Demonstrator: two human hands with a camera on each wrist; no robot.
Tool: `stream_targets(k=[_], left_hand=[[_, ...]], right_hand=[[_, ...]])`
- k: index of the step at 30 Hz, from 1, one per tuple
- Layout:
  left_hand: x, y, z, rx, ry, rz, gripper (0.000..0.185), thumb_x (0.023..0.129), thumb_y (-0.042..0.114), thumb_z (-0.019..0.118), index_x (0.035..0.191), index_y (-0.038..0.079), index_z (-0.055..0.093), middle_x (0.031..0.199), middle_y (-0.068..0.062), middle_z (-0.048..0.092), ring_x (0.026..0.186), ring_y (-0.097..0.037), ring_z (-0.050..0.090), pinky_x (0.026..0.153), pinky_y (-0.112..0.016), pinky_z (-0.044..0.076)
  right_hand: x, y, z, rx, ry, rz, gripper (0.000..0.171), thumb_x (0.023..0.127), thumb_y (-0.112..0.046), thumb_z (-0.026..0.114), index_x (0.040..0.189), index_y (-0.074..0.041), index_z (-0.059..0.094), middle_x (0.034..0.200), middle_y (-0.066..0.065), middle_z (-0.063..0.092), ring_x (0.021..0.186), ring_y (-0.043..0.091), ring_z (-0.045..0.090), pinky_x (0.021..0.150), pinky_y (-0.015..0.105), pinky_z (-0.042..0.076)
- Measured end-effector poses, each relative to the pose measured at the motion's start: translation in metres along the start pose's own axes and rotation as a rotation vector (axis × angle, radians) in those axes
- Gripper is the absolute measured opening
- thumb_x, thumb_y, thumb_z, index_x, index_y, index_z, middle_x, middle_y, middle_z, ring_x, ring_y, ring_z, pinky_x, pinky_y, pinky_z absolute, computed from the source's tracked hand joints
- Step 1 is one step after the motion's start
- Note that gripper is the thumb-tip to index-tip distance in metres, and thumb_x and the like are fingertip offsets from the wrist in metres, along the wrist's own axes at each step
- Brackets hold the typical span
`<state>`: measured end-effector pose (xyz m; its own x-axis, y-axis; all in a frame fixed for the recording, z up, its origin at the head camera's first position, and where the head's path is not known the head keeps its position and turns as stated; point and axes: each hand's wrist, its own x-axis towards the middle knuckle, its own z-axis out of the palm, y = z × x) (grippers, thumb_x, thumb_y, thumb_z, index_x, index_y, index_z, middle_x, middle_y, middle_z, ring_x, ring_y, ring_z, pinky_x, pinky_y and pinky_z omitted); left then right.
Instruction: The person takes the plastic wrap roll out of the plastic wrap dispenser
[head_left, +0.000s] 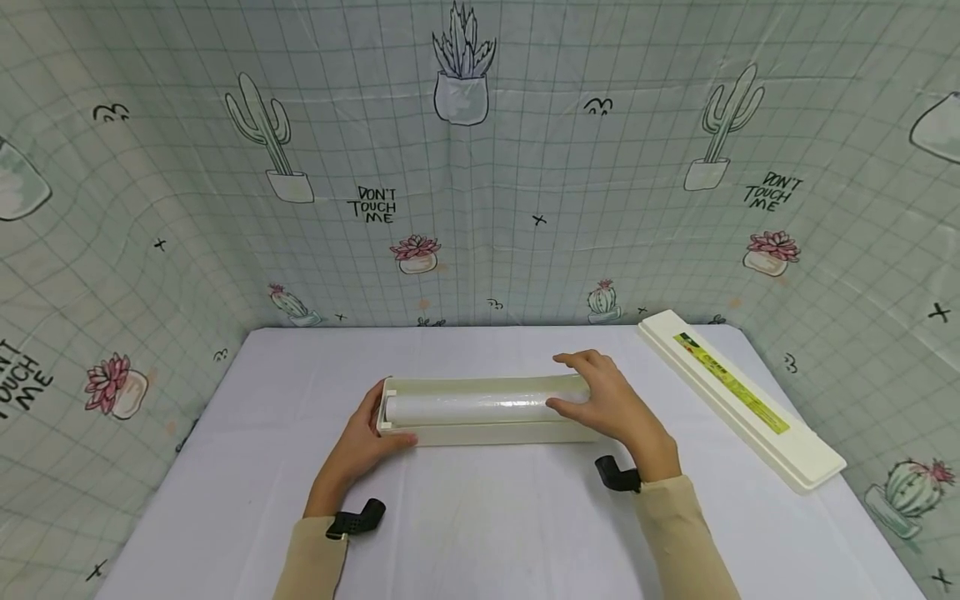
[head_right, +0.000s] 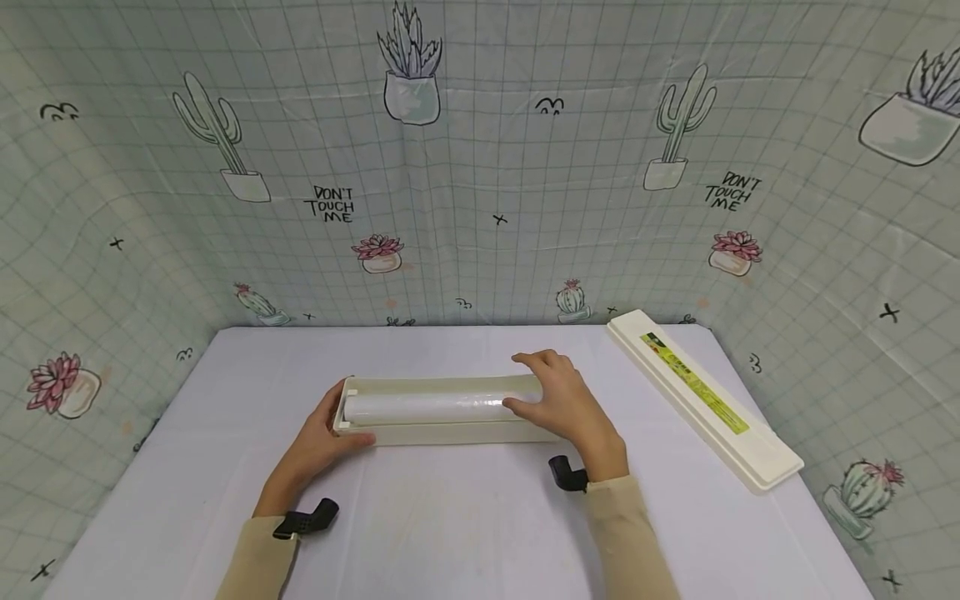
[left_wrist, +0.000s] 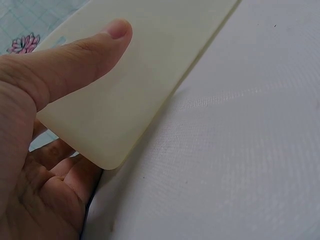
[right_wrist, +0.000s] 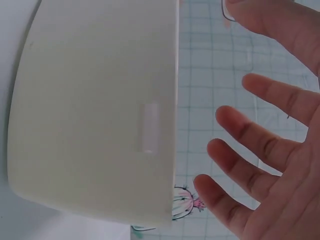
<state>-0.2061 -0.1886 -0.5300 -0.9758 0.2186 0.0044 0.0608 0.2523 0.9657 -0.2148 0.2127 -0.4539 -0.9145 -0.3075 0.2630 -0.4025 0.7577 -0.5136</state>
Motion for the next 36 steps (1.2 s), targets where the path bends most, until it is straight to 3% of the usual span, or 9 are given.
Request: stream_targets(k=[8, 17, 36], left_hand=[[0.0, 0.001, -0.001, -0.005, -0.007, -0.004, 0.11, 0.08, 0.014, 0.09, 0.164, 0.018, 0.02, 0.155, -0.01, 0.043, 0.129, -0.027, 0.052, 0.098, -0.027, 0.049], [-0.003, -0.001, -0.003, -0.039, -0.006, -0.01, 0.111, 0.079, 0.013, 0.09, 0.165, 0.017, 0.019, 0.156, -0.011, 0.042, 0.13, -0.03, 0.052, 0.095, -0.024, 0.05], [-0.002, 0.001, 0.0, -0.064, -0.022, 0.019, 0.11, 0.08, 0.009, 0.089, 0.164, 0.011, 0.018, 0.154, -0.015, 0.043, 0.124, -0.023, 0.055, 0.094, -0.023, 0.051]], right_hand=[[0.0, 0.001, 0.003, -0.053, -0.008, -0.001, 0.049, 0.084, -0.033, 0.085, 0.124, -0.009, 0.071, 0.12, 0.013, 0.067, 0.115, 0.036, 0.057, 0.099, 0.057, 0.045], [0.002, 0.005, 0.01, -0.083, -0.066, 0.021, 0.042, 0.085, -0.034, 0.085, 0.119, -0.012, 0.074, 0.108, 0.005, 0.072, 0.112, 0.036, 0.057, 0.098, 0.059, 0.042], [-0.002, 0.007, 0.013, -0.079, -0.133, 0.13, 0.043, 0.086, -0.036, 0.084, 0.123, -0.017, 0.074, 0.115, 0.006, 0.071, 0.109, 0.036, 0.054, 0.089, 0.058, 0.047]])
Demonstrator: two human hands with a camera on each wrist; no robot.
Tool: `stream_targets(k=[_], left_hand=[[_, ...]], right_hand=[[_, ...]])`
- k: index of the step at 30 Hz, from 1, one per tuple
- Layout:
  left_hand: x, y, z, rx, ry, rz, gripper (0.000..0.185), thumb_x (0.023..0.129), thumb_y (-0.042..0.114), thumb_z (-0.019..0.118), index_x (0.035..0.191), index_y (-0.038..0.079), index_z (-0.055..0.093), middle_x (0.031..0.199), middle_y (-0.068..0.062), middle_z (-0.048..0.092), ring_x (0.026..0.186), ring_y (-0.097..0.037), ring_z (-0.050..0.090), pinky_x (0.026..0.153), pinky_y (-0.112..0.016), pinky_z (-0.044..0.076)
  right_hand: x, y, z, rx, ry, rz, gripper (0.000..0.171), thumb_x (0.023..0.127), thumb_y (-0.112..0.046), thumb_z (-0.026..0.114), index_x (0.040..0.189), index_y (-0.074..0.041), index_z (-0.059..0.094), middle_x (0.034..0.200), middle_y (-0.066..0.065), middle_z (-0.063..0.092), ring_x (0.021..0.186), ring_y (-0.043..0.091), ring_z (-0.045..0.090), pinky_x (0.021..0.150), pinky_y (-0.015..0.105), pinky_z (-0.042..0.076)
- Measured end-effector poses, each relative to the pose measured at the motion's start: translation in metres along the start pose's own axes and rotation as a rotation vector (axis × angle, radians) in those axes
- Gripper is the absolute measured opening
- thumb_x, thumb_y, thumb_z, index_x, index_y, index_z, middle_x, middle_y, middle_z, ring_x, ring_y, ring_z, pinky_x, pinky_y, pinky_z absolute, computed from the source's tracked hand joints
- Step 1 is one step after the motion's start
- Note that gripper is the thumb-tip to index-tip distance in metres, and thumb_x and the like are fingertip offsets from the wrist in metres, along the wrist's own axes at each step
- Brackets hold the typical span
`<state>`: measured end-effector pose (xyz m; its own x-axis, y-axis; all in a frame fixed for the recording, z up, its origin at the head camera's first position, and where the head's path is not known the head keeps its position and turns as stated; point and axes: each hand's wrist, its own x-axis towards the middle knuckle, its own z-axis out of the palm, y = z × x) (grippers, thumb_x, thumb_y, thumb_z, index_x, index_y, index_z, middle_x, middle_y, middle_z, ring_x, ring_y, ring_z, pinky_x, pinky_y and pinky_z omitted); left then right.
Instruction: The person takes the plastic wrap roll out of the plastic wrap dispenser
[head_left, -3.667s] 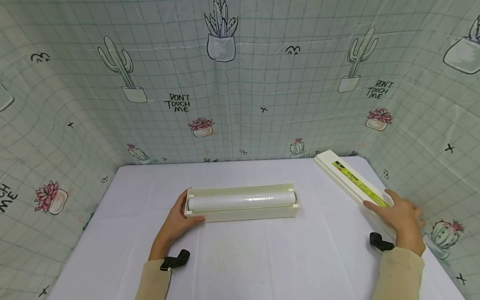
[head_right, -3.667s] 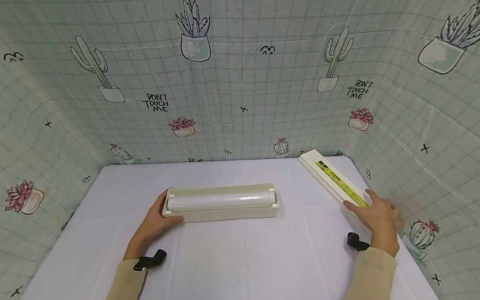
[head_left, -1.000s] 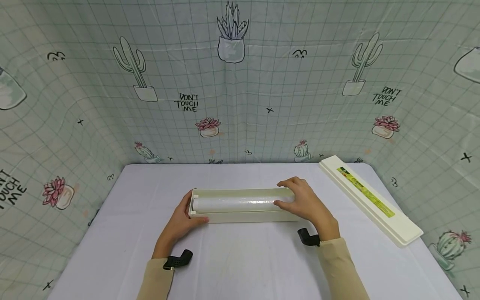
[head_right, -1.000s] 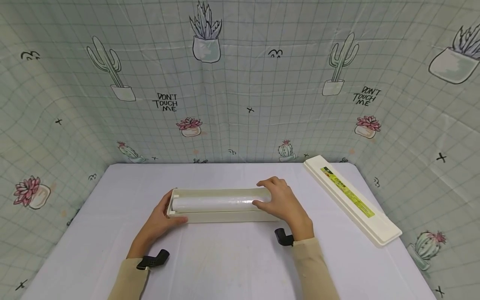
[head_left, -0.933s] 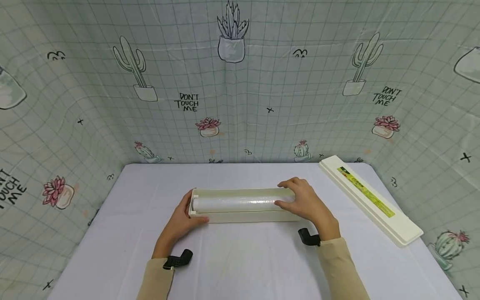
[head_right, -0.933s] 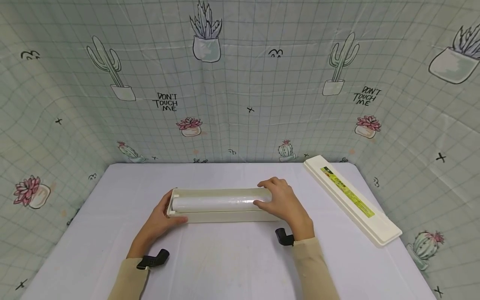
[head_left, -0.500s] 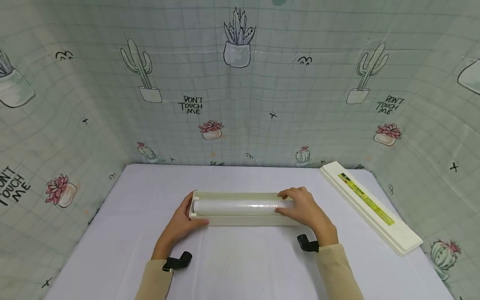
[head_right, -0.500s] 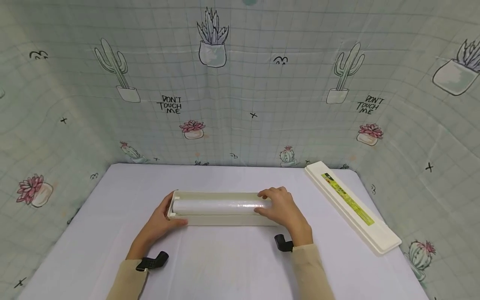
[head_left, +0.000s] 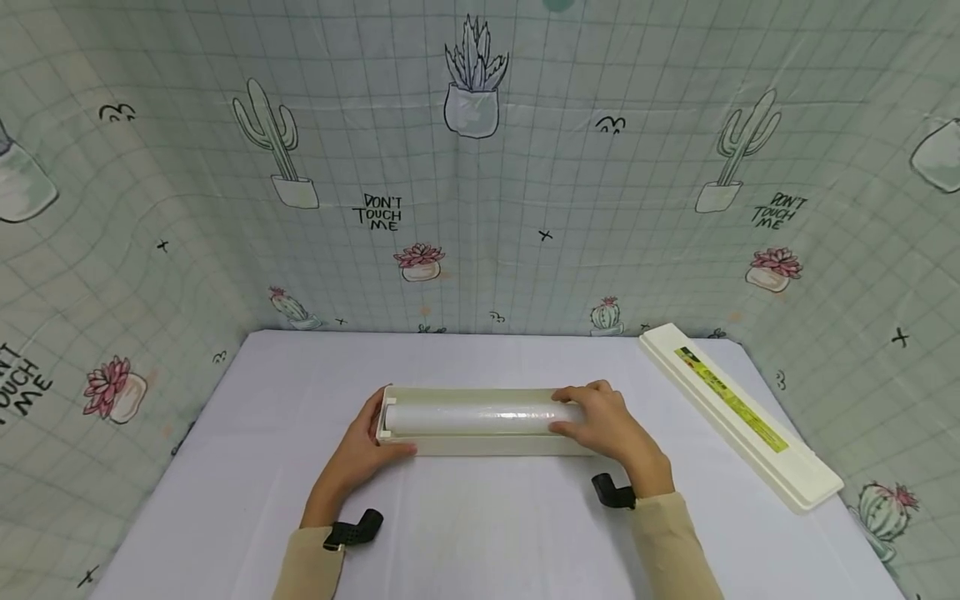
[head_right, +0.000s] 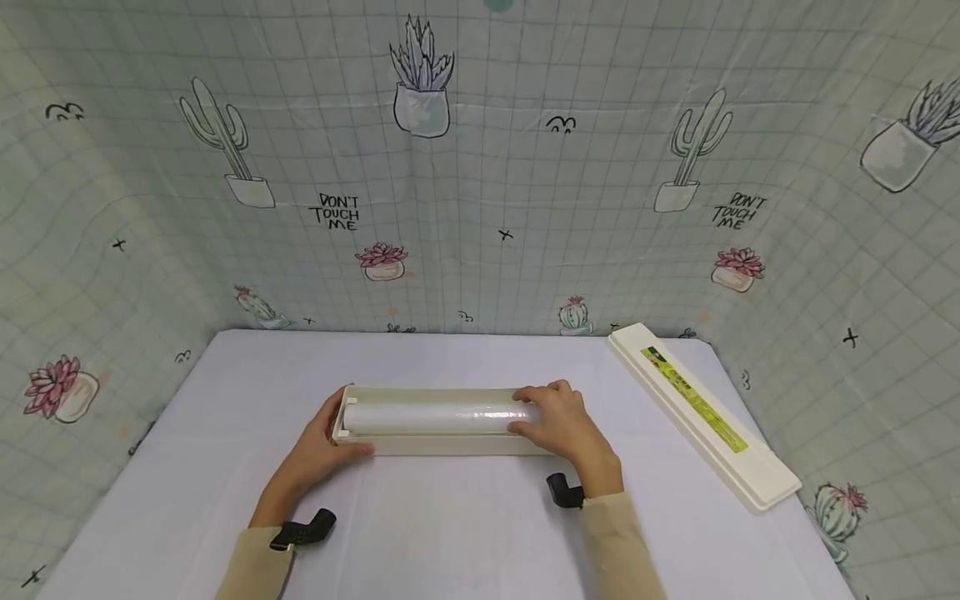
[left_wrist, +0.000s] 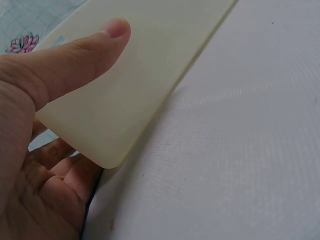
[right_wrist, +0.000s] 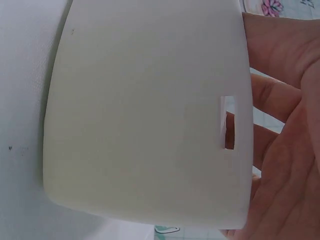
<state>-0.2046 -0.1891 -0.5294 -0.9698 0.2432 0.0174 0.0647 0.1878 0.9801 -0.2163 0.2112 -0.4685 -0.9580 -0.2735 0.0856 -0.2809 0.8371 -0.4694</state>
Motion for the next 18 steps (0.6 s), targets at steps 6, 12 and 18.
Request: stream_targets(k=[6, 12, 18], left_hand=[[-0.0001, 0.0017, 0.0017, -0.001, -0.004, -0.021, 0.112, 0.079, 0.011, 0.09, 0.165, 0.014, 0.017, 0.155, -0.012, 0.042, 0.126, -0.025, 0.053, 0.094, -0.023, 0.051], [0.0043, 0.003, 0.0008, 0.008, -0.006, -0.005, 0.112, 0.081, 0.013, 0.089, 0.166, 0.016, 0.016, 0.157, -0.011, 0.041, 0.128, -0.028, 0.052, 0.095, -0.023, 0.05], [0.0033, 0.0013, -0.002, 0.031, -0.004, -0.018, 0.111, 0.08, 0.014, 0.09, 0.165, 0.017, 0.017, 0.157, -0.011, 0.042, 0.129, -0.027, 0.051, 0.095, -0.022, 0.049]], right_hand=[[-0.0029, -0.0011, -0.0014, -0.001, -0.02, 0.021, 0.044, 0.088, -0.035, 0.082, 0.127, -0.017, 0.072, 0.121, 0.009, 0.07, 0.111, 0.038, 0.052, 0.089, 0.056, 0.044], [0.001, -0.0053, -0.0044, -0.019, -0.007, 0.002, 0.042, 0.088, -0.033, 0.081, 0.125, -0.014, 0.073, 0.123, 0.01, 0.071, 0.111, 0.036, 0.054, 0.09, 0.051, 0.037], [0.0016, -0.0054, -0.0013, -0.044, -0.012, -0.034, 0.039, 0.089, -0.032, 0.081, 0.122, -0.013, 0.073, 0.124, 0.008, 0.073, 0.115, 0.033, 0.057, 0.09, 0.049, 0.033]])
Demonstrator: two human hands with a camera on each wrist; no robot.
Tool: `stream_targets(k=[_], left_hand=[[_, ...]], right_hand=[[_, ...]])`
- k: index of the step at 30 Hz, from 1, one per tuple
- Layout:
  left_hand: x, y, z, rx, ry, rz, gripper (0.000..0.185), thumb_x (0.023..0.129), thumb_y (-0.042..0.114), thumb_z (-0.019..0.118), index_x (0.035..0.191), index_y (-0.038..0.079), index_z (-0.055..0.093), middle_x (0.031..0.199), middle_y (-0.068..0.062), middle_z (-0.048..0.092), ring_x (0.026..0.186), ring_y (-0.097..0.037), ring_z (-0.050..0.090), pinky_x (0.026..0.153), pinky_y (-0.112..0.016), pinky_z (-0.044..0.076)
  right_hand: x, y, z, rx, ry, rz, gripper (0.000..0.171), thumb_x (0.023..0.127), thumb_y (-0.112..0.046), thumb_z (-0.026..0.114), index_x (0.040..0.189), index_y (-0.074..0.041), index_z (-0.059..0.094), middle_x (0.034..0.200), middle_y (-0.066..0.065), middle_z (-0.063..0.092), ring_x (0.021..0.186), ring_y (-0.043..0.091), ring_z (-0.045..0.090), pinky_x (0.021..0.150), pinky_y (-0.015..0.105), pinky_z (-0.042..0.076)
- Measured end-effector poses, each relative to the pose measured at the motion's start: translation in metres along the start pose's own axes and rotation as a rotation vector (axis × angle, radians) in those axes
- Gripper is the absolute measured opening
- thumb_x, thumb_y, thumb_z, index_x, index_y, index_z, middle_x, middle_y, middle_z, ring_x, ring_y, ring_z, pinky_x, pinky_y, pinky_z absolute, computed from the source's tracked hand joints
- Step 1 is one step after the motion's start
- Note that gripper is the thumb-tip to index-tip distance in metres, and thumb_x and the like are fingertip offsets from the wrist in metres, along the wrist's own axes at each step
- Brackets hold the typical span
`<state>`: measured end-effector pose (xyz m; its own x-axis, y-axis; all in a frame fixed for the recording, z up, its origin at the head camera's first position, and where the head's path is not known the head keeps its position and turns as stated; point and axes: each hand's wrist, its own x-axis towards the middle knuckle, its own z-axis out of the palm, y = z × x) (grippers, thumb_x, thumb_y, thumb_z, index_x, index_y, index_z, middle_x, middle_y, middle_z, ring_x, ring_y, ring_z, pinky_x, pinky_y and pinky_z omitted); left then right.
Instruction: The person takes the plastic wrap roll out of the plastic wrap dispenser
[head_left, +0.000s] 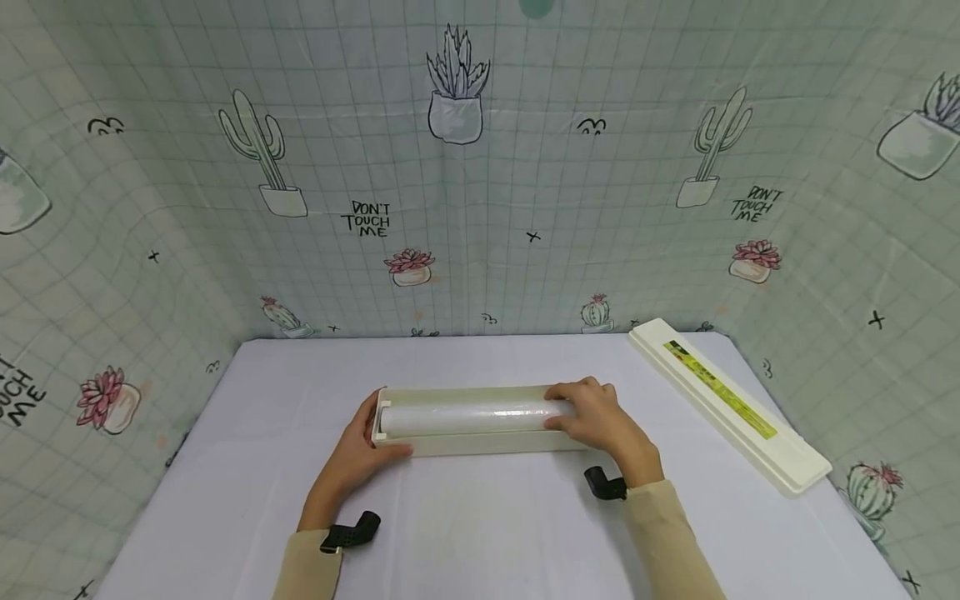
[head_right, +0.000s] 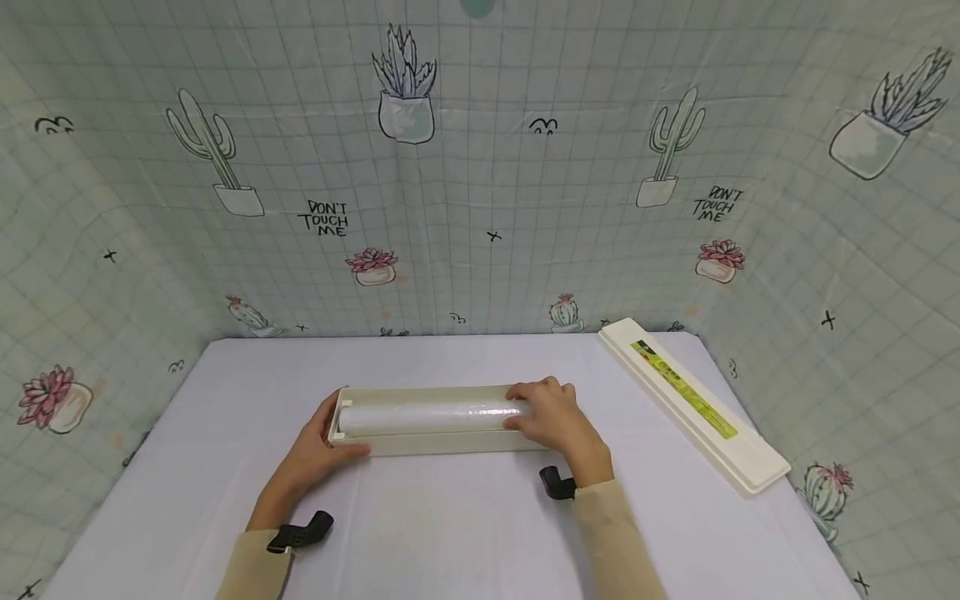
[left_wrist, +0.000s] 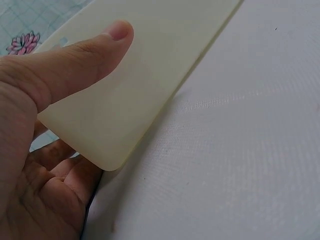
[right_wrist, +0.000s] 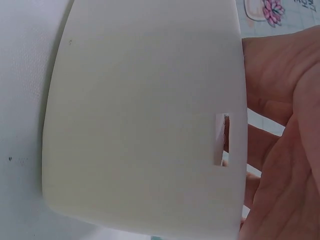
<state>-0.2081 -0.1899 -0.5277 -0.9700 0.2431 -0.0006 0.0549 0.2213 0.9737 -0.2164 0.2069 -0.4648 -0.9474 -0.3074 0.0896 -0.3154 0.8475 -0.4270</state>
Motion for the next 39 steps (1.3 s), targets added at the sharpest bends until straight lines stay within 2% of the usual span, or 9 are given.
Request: stream_targets(k=[4, 12, 19, 23, 29, 34, 39], left_hand=[[-0.002, -0.001, -0.001, -0.004, 0.005, 0.008, 0.112, 0.081, 0.014, 0.089, 0.165, 0.016, 0.016, 0.158, -0.012, 0.04, 0.13, -0.026, 0.05, 0.095, -0.021, 0.049], [0.001, -0.002, -0.002, -0.006, 0.006, 0.008, 0.111, 0.081, 0.013, 0.089, 0.165, 0.016, 0.018, 0.159, -0.011, 0.04, 0.13, -0.025, 0.051, 0.096, -0.021, 0.048], [-0.001, -0.003, -0.002, -0.003, 0.017, 0.009, 0.111, 0.08, 0.012, 0.09, 0.165, 0.014, 0.019, 0.157, -0.013, 0.043, 0.127, -0.023, 0.053, 0.095, -0.02, 0.048], [-0.003, -0.006, -0.002, -0.005, 0.014, 0.01, 0.111, 0.08, 0.012, 0.09, 0.165, 0.013, 0.019, 0.156, -0.014, 0.043, 0.126, -0.022, 0.053, 0.095, -0.02, 0.049], [-0.005, -0.006, -0.002, -0.004, 0.002, 0.013, 0.112, 0.079, 0.012, 0.09, 0.165, 0.013, 0.017, 0.157, -0.014, 0.042, 0.131, -0.027, 0.051, 0.096, -0.019, 0.048], [-0.002, -0.004, -0.001, 0.007, 0.0, 0.005, 0.112, 0.079, 0.014, 0.091, 0.165, 0.016, 0.019, 0.157, -0.011, 0.042, 0.131, -0.027, 0.05, 0.096, -0.02, 0.048], [0.001, -0.004, -0.002, 0.018, 0.01, 0.018, 0.112, 0.079, 0.016, 0.091, 0.165, 0.017, 0.019, 0.156, -0.01, 0.043, 0.129, -0.027, 0.051, 0.096, -0.022, 0.048]], right_hand=[[0.003, -0.003, 0.0, -0.024, 0.018, -0.023, 0.039, 0.088, -0.031, 0.082, 0.121, -0.012, 0.073, 0.124, 0.009, 0.073, 0.115, 0.034, 0.06, 0.092, 0.052, 0.033], [0.003, -0.007, -0.005, 0.006, 0.07, -0.044, 0.039, 0.085, -0.03, 0.085, 0.118, -0.011, 0.074, 0.12, 0.006, 0.074, 0.113, 0.031, 0.062, 0.094, 0.054, 0.034], [0.0, -0.005, -0.004, 0.15, 0.09, -0.117, 0.035, 0.087, -0.023, 0.084, 0.117, -0.01, 0.072, 0.118, 0.005, 0.071, 0.113, 0.029, 0.063, 0.101, 0.053, 0.046], [-0.003, -0.005, 0.001, 0.194, 0.055, -0.12, 0.033, 0.088, -0.021, 0.082, 0.117, -0.011, 0.072, 0.118, 0.003, 0.069, 0.111, 0.025, 0.064, 0.099, 0.049, 0.05], [-0.005, -0.004, 0.008, 0.19, 0.04, -0.13, 0.033, 0.088, -0.019, 0.082, 0.119, -0.011, 0.072, 0.118, 0.004, 0.072, 0.106, 0.024, 0.066, 0.095, 0.048, 0.052], [-0.005, -0.002, 0.006, 0.177, 0.017, -0.132, 0.035, 0.089, -0.022, 0.08, 0.122, -0.013, 0.073, 0.12, 0.007, 0.074, 0.104, 0.025, 0.069, 0.092, 0.047, 0.053], [-0.004, -0.005, 0.0, 0.173, 0.006, -0.151, 0.034, 0.089, -0.018, 0.079, 0.122, -0.011, 0.073, 0.121, 0.008, 0.074, 0.106, 0.026, 0.068, 0.094, 0.048, 0.053]])
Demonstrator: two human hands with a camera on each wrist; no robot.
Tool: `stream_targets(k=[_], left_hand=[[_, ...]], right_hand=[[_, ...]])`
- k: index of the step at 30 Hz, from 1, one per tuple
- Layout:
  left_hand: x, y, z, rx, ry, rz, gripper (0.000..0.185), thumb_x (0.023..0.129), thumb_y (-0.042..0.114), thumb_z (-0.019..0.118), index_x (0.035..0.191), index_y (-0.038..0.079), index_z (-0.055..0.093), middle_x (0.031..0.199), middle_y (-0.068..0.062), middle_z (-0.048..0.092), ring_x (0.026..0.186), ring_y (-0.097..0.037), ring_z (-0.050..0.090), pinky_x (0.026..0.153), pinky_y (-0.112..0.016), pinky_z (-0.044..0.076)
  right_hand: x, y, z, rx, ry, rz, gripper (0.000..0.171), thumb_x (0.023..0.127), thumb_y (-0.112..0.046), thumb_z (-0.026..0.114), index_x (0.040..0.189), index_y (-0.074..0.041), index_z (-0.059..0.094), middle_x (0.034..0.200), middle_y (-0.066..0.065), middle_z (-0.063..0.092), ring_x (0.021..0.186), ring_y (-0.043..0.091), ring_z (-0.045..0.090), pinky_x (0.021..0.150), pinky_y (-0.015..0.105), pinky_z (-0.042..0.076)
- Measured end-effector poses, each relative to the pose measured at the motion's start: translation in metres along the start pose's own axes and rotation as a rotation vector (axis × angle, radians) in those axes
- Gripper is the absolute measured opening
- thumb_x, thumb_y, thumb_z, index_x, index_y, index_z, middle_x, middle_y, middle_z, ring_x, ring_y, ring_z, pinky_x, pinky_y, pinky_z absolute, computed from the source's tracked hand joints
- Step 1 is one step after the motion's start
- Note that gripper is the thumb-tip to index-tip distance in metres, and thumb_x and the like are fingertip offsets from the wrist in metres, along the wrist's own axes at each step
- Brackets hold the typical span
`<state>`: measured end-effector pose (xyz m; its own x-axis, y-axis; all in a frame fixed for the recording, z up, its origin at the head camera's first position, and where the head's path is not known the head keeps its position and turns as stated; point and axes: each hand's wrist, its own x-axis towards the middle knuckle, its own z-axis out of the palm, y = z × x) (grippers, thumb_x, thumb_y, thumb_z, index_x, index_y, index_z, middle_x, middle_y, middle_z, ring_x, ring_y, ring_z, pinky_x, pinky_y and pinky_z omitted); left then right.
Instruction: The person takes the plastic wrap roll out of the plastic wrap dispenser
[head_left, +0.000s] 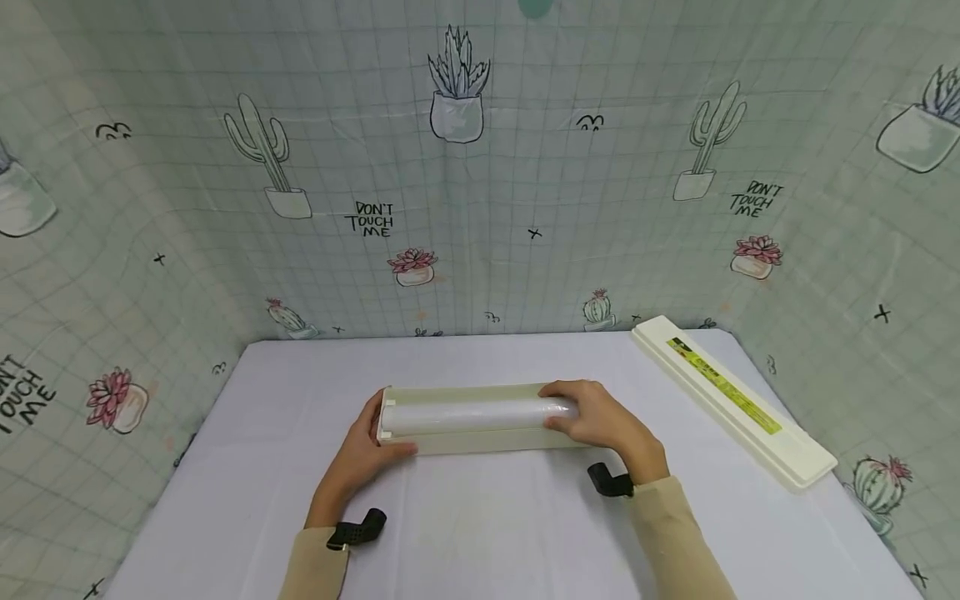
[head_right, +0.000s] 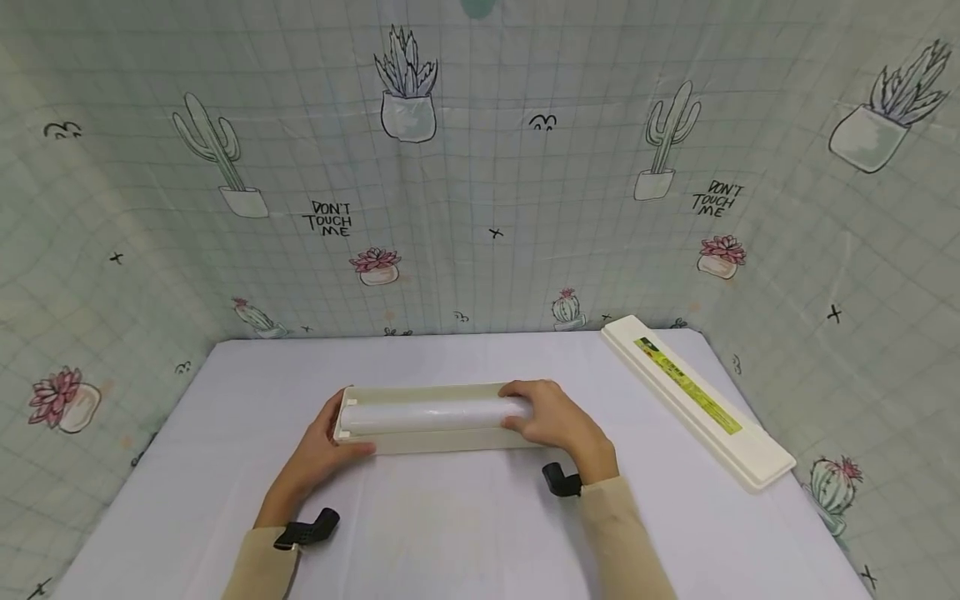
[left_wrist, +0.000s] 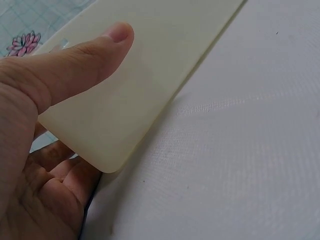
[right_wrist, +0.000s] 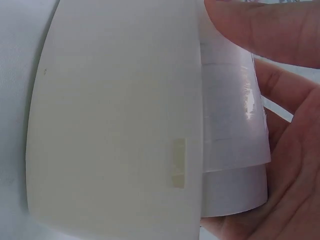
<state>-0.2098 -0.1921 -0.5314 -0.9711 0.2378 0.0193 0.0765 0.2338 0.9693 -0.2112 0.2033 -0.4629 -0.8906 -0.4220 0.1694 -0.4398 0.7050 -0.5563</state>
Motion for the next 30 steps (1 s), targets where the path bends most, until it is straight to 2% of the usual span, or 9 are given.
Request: stream_targets(k=[7, 13, 19, 30], left_hand=[[-0.0027, -0.0013, -0.0022, 0.006, 0.014, -0.029, 0.113, 0.079, 0.015, 0.091, 0.165, 0.017, 0.018, 0.157, -0.009, 0.041, 0.13, -0.026, 0.05, 0.096, -0.019, 0.047], [-0.0037, -0.0011, -0.0026, 0.002, 0.013, -0.016, 0.113, 0.08, 0.016, 0.091, 0.165, 0.017, 0.017, 0.156, -0.009, 0.042, 0.129, -0.026, 0.051, 0.095, -0.018, 0.048], [-0.003, -0.0001, -0.0011, -0.014, 0.0, -0.008, 0.112, 0.08, 0.013, 0.09, 0.165, 0.016, 0.017, 0.156, -0.011, 0.042, 0.128, -0.026, 0.051, 0.094, -0.018, 0.049], [0.0017, 0.0026, 0.0009, -0.031, -0.01, -0.011, 0.112, 0.081, 0.012, 0.089, 0.165, 0.017, 0.016, 0.157, -0.01, 0.041, 0.13, -0.026, 0.05, 0.094, -0.018, 0.049]], right_hand=[[0.0029, -0.0034, 0.001, -0.011, -0.031, -0.013, 0.035, 0.09, -0.018, 0.078, 0.124, -0.01, 0.072, 0.124, 0.009, 0.072, 0.116, 0.03, 0.066, 0.101, 0.051, 0.05], [0.0061, -0.0061, 0.0019, -0.019, -0.028, -0.015, 0.047, 0.086, -0.029, 0.085, 0.125, -0.008, 0.072, 0.125, 0.008, 0.073, 0.113, 0.028, 0.066, 0.1, 0.05, 0.051], [0.0046, -0.0063, 0.0012, -0.033, -0.045, 0.005, 0.05, 0.086, -0.029, 0.085, 0.128, -0.006, 0.071, 0.127, 0.012, 0.071, 0.117, 0.033, 0.065, 0.101, 0.052, 0.05], [0.0054, -0.0035, -0.0016, -0.111, 0.037, -0.067, 0.043, 0.089, -0.026, 0.082, 0.126, -0.005, 0.072, 0.118, 0.009, 0.072, 0.108, 0.029, 0.067, 0.095, 0.05, 0.052]])
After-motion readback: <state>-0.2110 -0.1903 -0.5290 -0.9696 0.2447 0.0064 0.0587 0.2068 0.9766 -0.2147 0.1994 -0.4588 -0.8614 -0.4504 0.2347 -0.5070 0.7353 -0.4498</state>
